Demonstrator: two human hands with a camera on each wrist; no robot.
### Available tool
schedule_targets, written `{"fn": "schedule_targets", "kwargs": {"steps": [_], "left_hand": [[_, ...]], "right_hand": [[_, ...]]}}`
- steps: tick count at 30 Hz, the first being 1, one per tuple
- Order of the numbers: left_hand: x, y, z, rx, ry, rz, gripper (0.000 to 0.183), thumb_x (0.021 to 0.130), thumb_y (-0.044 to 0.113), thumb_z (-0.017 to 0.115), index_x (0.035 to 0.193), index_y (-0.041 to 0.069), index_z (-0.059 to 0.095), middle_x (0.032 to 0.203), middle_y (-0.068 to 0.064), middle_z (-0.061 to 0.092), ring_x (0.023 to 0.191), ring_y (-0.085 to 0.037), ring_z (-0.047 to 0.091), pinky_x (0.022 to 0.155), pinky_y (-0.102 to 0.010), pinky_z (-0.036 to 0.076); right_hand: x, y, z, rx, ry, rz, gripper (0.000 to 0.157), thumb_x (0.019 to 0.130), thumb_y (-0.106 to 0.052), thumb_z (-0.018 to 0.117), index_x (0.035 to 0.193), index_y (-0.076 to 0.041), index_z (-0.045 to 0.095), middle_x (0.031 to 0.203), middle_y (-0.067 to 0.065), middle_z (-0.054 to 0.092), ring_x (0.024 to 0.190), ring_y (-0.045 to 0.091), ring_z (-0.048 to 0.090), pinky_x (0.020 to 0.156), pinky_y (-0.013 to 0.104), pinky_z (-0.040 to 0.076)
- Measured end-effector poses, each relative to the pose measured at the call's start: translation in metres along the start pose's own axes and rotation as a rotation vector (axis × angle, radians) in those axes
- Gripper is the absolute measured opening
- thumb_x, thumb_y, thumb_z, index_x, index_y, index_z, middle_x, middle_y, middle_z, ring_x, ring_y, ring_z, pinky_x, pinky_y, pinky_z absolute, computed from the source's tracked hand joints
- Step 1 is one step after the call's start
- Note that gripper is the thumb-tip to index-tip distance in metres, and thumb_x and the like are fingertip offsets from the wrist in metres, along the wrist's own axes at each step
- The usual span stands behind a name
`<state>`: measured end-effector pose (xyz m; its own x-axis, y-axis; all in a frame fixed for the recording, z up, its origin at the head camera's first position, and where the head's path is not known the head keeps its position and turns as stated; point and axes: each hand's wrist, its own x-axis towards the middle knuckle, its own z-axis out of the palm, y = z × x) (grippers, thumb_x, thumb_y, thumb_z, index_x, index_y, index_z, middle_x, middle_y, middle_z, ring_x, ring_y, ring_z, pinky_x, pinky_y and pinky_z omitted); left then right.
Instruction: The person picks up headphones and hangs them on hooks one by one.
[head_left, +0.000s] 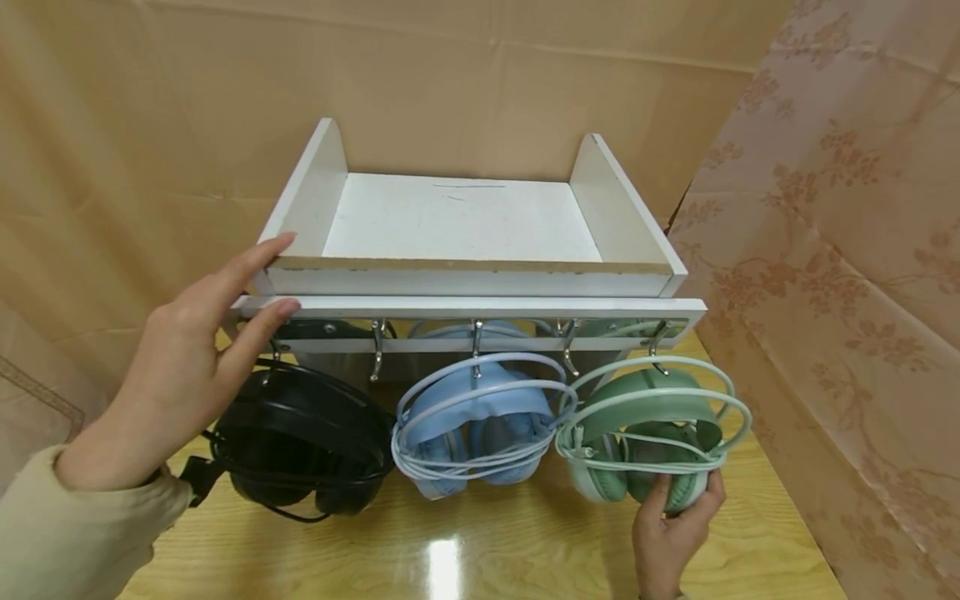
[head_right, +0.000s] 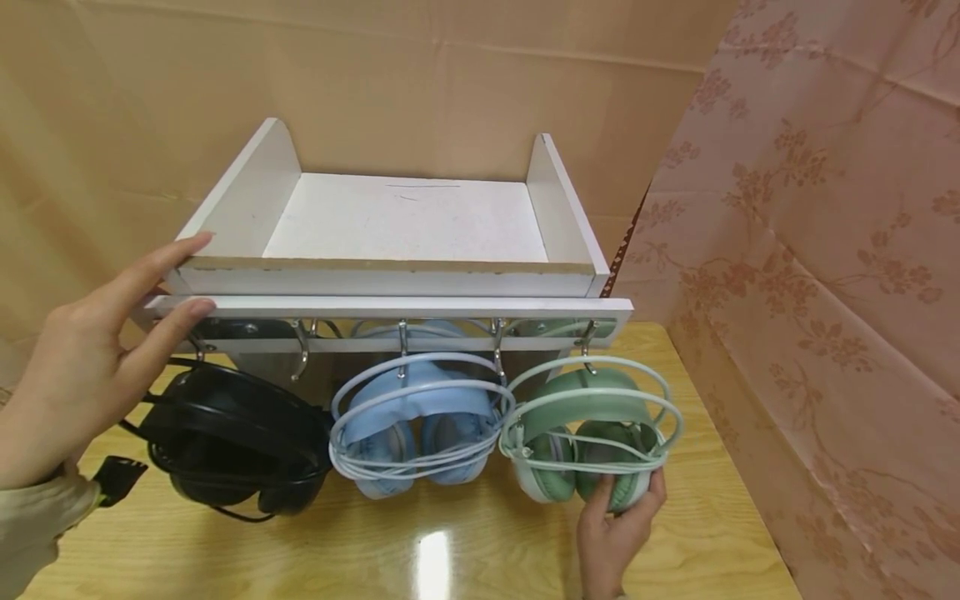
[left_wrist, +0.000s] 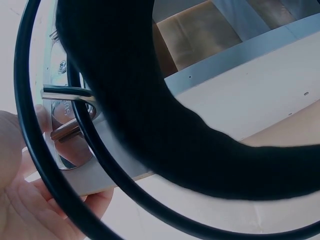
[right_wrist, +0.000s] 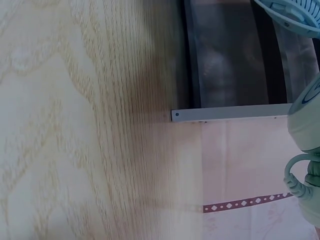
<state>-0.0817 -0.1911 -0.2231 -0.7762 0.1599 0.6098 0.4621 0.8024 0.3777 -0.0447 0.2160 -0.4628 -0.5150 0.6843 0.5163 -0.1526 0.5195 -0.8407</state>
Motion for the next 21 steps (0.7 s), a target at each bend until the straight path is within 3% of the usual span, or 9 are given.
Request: {"fn": "schedule_targets", "kwargs": {"steps": [6,10,15,21], "left_hand": [[-0.0001,0.0,0.0007,0.02,0.008,0.01,0.059,0.086,0.014,0.065,0.14,0.025,0.043,0.115,-0.015,0.061,0.078,-0.021,0.05,0.07,-0.023,0.03],[0.0,-0.0005,0.0008,0.023,0.011,0.014,0.059,0.086,0.014,0.065,0.14,0.024,0.043,0.114,-0.015,0.062,0.074,-0.02,0.048,0.069,-0.021,0.028],[0.0,-0.0009,0.0008,0.02,0.016,0.016,0.059,0.086,0.013,0.065,0.14,0.025,0.043,0.117,-0.016,0.061,0.077,-0.021,0.05,0.07,-0.024,0.031],[0.0004,-0.0004,0.0011,0.005,0.019,0.014,0.06,0.086,0.014,0.066,0.139,0.026,0.043,0.125,-0.017,0.058,0.091,-0.026,0.056,0.075,-0.03,0.035]], "right_hand": [[0.0009,-0.0038,-0.0019,0.134,-0.081,0.027,0.054,0.091,-0.002,0.052,0.141,-0.012,0.034,0.137,0.002,0.047,0.114,0.008,0.051,0.084,0.011,0.042],[0.0021,-0.0046,-0.0003,0.341,-0.1,0.03,0.055,0.089,0.005,0.052,0.139,-0.004,0.034,0.138,0.007,0.043,0.117,0.013,0.047,0.089,0.013,0.041],[0.0016,-0.0038,-0.0005,0.442,-0.182,0.06,0.054,0.088,0.009,0.051,0.137,-0.002,0.033,0.132,0.006,0.042,0.112,0.011,0.047,0.086,0.012,0.043],[-0.0021,-0.0032,0.0014,0.534,-0.286,0.062,0.055,0.088,0.012,0.048,0.137,0.0,0.03,0.131,0.008,0.04,0.117,0.01,0.047,0.091,0.013,0.043]]}}
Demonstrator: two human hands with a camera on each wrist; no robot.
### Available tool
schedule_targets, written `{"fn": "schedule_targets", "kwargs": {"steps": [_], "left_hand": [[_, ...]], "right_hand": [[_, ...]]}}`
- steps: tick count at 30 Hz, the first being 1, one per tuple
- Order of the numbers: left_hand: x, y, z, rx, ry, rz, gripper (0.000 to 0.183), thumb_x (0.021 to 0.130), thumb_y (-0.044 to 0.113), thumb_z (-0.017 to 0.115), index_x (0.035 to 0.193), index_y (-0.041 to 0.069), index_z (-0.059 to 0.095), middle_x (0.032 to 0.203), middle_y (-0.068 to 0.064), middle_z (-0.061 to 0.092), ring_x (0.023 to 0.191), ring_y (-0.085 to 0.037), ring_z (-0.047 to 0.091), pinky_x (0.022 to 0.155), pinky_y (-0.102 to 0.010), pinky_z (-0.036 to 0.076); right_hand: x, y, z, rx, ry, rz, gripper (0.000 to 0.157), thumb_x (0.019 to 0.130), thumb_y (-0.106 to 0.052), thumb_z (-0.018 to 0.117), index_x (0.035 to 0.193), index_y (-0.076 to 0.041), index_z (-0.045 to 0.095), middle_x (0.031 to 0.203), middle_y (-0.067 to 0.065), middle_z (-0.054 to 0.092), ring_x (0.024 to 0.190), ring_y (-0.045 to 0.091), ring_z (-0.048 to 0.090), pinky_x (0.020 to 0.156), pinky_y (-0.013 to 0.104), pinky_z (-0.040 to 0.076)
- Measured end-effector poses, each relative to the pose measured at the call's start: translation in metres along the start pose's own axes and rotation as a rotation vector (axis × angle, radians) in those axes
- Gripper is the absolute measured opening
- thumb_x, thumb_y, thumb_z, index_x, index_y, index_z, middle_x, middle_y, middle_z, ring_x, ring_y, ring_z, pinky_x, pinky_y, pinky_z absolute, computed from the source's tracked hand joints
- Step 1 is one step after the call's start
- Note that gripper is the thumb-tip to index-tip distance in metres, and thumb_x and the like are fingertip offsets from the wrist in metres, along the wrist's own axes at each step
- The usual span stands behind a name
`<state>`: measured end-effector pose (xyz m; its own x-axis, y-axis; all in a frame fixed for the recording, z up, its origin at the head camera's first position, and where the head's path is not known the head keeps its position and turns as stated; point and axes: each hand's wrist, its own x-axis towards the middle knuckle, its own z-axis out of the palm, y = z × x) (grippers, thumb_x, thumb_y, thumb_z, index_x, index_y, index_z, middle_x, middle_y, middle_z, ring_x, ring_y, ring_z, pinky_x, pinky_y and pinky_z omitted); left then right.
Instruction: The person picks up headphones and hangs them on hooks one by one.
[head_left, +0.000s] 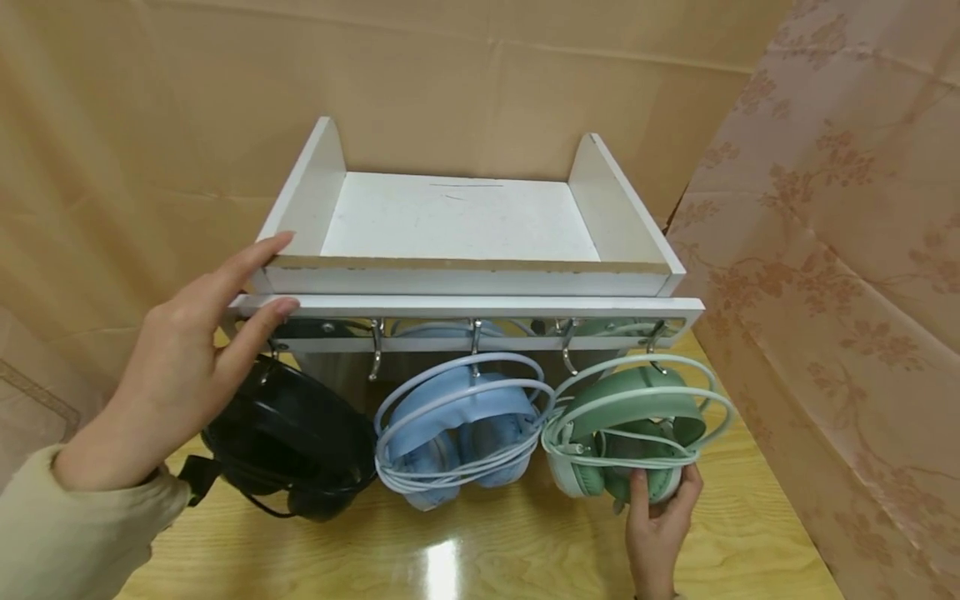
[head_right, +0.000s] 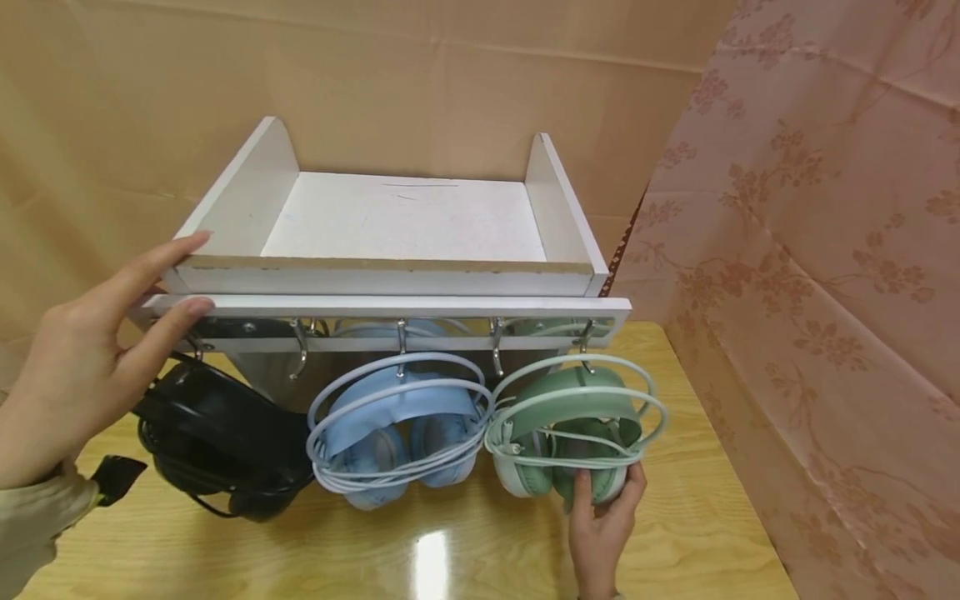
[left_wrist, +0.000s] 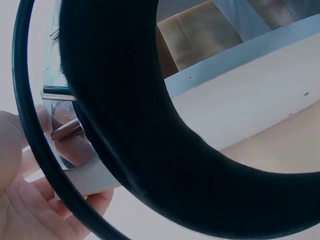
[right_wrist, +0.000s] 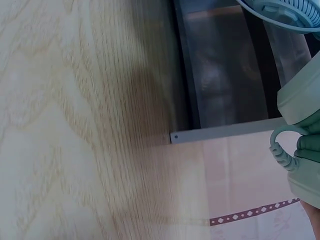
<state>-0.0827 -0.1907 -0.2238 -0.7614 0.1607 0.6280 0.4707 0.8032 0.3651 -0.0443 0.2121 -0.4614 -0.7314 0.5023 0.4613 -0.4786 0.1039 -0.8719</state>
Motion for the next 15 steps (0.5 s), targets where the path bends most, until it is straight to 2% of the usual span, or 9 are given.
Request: {"fn": "schedule_targets", "kwargs": {"steps": [7,15], "left_hand": [[-0.0001,0.0002,-0.0005,0.001,-0.002,0.001,0.059,0.086,0.014,0.065,0.14,0.026,0.043,0.127,-0.018,0.057,0.091,-0.027,0.056,0.075,-0.027,0.034],[0.0002,-0.0002,-0.0003,0.004,-0.009,-0.002,0.059,0.086,0.014,0.065,0.14,0.025,0.042,0.126,-0.018,0.057,0.089,-0.027,0.056,0.072,-0.025,0.033]], "right_hand": [[0.0005,-0.0008,0.0027,0.053,-0.042,-0.019,0.057,0.087,0.014,0.048,0.138,0.002,0.026,0.134,0.009,0.037,0.121,0.013,0.043,0.093,0.013,0.042],[0.0004,-0.0022,0.0011,-0.016,-0.029,0.042,0.059,0.087,0.013,0.05,0.139,-0.001,0.026,0.131,0.005,0.041,0.116,0.009,0.048,0.089,0.012,0.044]]}}
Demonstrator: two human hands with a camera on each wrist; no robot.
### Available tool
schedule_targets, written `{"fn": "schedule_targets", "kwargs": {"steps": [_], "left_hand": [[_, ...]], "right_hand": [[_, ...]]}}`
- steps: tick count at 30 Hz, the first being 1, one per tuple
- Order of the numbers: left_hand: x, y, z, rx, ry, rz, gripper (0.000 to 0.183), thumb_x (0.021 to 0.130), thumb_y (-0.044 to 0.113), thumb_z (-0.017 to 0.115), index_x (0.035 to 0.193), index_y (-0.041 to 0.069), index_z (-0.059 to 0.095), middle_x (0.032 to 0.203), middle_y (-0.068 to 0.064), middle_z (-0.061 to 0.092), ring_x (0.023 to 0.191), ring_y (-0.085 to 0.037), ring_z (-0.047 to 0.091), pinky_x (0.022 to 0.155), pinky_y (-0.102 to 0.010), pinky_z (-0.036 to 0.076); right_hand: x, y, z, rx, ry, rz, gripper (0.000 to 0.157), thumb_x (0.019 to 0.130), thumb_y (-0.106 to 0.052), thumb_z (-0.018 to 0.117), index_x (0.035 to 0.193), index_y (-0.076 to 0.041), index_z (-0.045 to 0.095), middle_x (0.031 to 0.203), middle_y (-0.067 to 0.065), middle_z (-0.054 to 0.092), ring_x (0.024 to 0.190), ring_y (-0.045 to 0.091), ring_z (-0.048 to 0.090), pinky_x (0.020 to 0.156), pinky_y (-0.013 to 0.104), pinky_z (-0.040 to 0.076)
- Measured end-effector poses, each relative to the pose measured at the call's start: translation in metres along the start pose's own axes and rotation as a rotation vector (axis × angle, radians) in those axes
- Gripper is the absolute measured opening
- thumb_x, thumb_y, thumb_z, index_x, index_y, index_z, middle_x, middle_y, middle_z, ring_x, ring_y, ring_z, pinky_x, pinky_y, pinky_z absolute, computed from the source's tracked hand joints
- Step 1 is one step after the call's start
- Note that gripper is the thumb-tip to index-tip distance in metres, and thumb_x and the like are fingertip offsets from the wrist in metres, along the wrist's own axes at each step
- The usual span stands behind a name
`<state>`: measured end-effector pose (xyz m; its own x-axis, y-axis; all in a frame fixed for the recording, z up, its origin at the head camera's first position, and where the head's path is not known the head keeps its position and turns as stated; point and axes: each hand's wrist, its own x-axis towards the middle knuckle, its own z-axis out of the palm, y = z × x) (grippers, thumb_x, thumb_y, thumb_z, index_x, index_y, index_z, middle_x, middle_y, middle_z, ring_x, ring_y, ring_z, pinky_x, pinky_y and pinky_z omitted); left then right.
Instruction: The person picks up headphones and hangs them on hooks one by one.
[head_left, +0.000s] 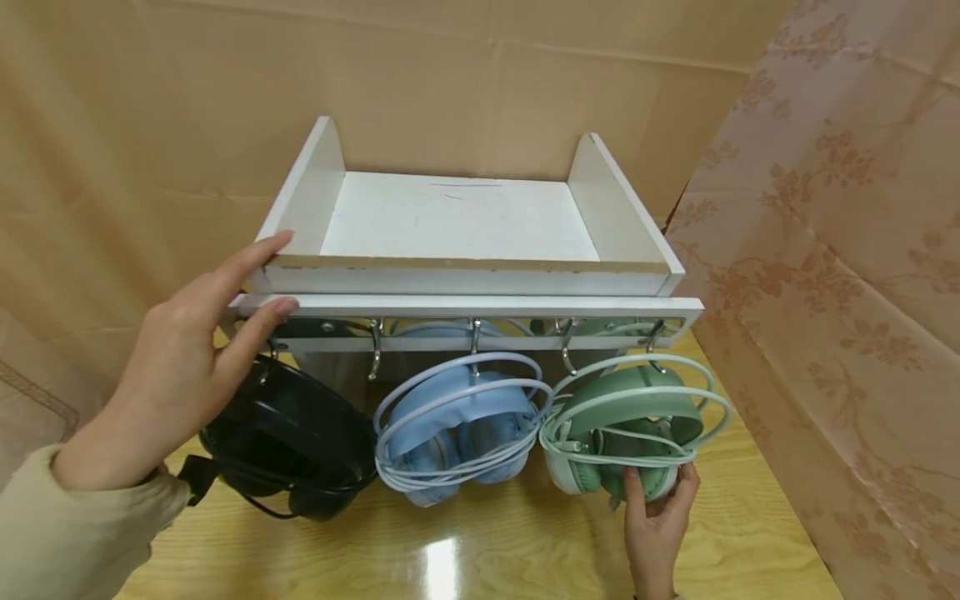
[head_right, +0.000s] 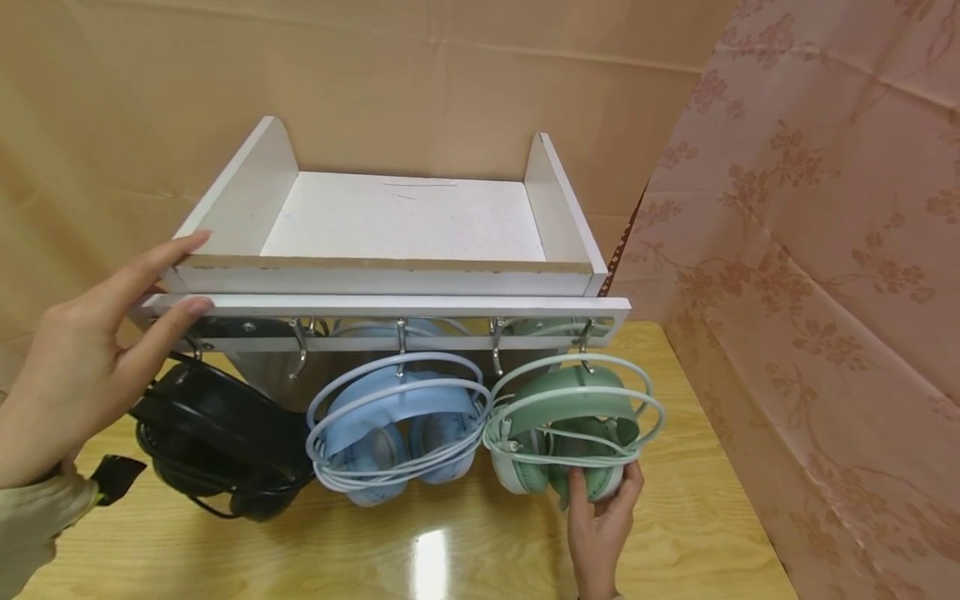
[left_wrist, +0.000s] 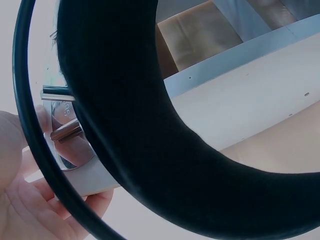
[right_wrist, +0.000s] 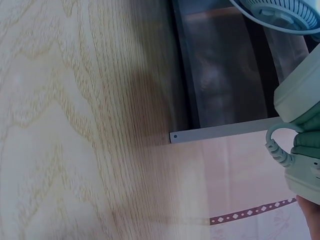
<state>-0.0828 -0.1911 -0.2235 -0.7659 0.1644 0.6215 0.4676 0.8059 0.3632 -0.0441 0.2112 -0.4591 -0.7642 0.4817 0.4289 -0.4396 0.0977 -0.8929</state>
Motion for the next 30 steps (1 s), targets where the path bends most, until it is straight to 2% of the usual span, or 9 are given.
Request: {"fn": "schedule_targets", "kwargs": {"steps": [4,13,15,20,23,26,28,30], "left_hand": [[0.0,0.0,0.0,0.005,-0.003,0.0,0.059,0.087,0.014,0.065,0.14,0.024,0.042,0.126,-0.018,0.057,0.088,-0.027,0.056,0.072,-0.027,0.033],[0.0,-0.001,0.001,-0.002,-0.01,0.001,0.058,0.088,0.016,0.064,0.14,0.025,0.042,0.128,-0.018,0.056,0.098,-0.031,0.057,0.077,-0.039,0.037],[0.0,-0.001,0.0,0.004,-0.013,-0.001,0.058,0.088,0.016,0.063,0.14,0.025,0.041,0.126,-0.018,0.057,0.094,-0.029,0.057,0.075,-0.035,0.036],[-0.001,0.0,-0.001,0.008,-0.011,-0.007,0.058,0.088,0.016,0.064,0.14,0.026,0.041,0.123,-0.018,0.059,0.086,-0.027,0.054,0.072,-0.031,0.034],[-0.001,0.0,-0.002,0.012,-0.008,-0.01,0.059,0.087,0.014,0.064,0.14,0.027,0.042,0.122,-0.018,0.058,0.091,-0.027,0.055,0.074,-0.037,0.036],[0.0,0.0,-0.002,0.022,-0.006,-0.001,0.059,0.087,0.013,0.064,0.14,0.026,0.041,0.119,-0.018,0.06,0.086,-0.027,0.054,0.073,-0.034,0.035],[-0.001,-0.001,-0.002,0.041,-0.007,0.008,0.06,0.087,0.012,0.064,0.141,0.026,0.041,0.114,-0.017,0.061,0.075,-0.022,0.05,0.071,-0.027,0.032],[-0.001,-0.001,-0.003,0.054,-0.007,0.016,0.06,0.087,0.012,0.065,0.141,0.025,0.041,0.108,-0.015,0.061,0.063,-0.014,0.04,0.069,-0.022,0.028]], "right_hand": [[0.0,0.0,-0.002,-0.1,0.017,0.006,0.061,0.085,0.013,0.053,0.139,-0.001,0.029,0.126,0.003,0.045,0.109,0.007,0.052,0.082,0.009,0.046],[0.0,-0.002,-0.005,-0.294,0.041,0.049,0.063,0.083,0.01,0.059,0.139,-0.004,0.033,0.116,-0.006,0.052,0.097,0.0,0.057,0.074,0.007,0.047],[-0.001,-0.003,-0.005,-0.336,0.048,0.064,0.063,0.083,0.008,0.06,0.139,-0.005,0.034,0.114,-0.008,0.052,0.095,-0.002,0.057,0.073,0.007,0.046],[-0.003,-0.008,-0.006,-0.38,0.069,0.106,0.061,0.083,0.006,0.062,0.138,-0.007,0.039,0.112,-0.012,0.053,0.09,-0.003,0.056,0.071,0.005,0.045],[-0.004,-0.011,-0.007,-0.383,0.078,0.109,0.061,0.082,0.007,0.062,0.137,-0.006,0.04,0.11,-0.014,0.054,0.091,-0.004,0.056,0.072,0.004,0.044],[-0.004,-0.014,-0.008,-0.368,0.086,0.11,0.06,0.082,0.008,0.062,0.137,-0.005,0.041,0.11,-0.016,0.055,0.095,-0.006,0.056,0.074,0.004,0.043],[-0.003,-0.015,-0.009,-0.359,0.089,0.106,0.06,0.083,0.008,0.061,0.137,-0.005,0.04,0.111,-0.017,0.055,0.097,-0.006,0.056,0.076,0.003,0.043],[-0.003,-0.017,-0.01,-0.345,0.092,0.107,0.06,0.083,0.009,0.06,0.137,-0.005,0.04,0.113,-0.018,0.056,0.1,-0.006,0.056,0.078,0.004,0.043]]}}
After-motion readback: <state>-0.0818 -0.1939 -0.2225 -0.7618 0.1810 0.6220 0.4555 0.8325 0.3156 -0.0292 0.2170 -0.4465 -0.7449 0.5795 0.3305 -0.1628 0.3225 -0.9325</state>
